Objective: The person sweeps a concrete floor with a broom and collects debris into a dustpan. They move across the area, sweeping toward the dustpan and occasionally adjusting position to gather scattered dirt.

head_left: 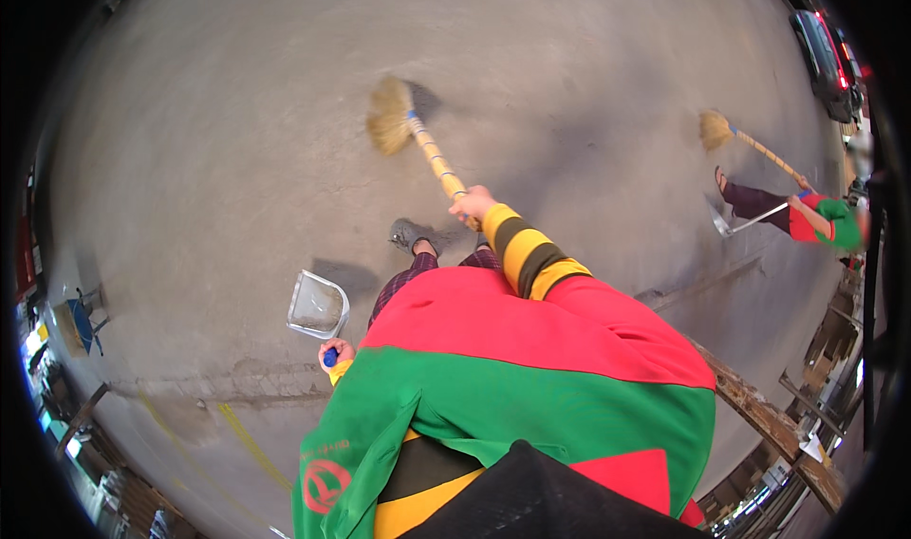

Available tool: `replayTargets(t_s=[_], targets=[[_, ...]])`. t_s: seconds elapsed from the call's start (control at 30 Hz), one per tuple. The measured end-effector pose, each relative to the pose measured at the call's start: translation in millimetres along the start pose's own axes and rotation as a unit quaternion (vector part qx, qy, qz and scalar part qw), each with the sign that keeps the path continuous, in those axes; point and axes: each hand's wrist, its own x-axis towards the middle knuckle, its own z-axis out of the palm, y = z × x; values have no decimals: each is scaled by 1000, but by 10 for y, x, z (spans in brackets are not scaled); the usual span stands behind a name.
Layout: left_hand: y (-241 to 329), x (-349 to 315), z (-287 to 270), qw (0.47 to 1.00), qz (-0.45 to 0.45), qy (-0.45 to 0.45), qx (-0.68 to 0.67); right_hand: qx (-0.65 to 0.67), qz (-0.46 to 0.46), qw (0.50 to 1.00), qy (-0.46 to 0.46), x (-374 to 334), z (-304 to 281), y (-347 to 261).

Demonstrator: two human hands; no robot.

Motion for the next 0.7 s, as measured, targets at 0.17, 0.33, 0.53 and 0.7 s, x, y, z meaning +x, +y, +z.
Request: replayTargets(t_s=[0.17, 0.33, 0.53, 0.7], targets=[[-497, -103, 147, 999, -18, -8, -39, 171, 62, 983, 27, -499, -919, 1178], [-1330, -187, 273, 997, -14, -38, -64, 259, 103, 958, 73, -827, -1875, 2255], [-2064, -166, 535, 985, -131, 4, -113, 249, 38, 962, 105, -1360, -2269, 2816], [-2501, -146, 554, 980, -171, -8, -101, 187, -5, 982, 39, -2143, -2387, 3046]])
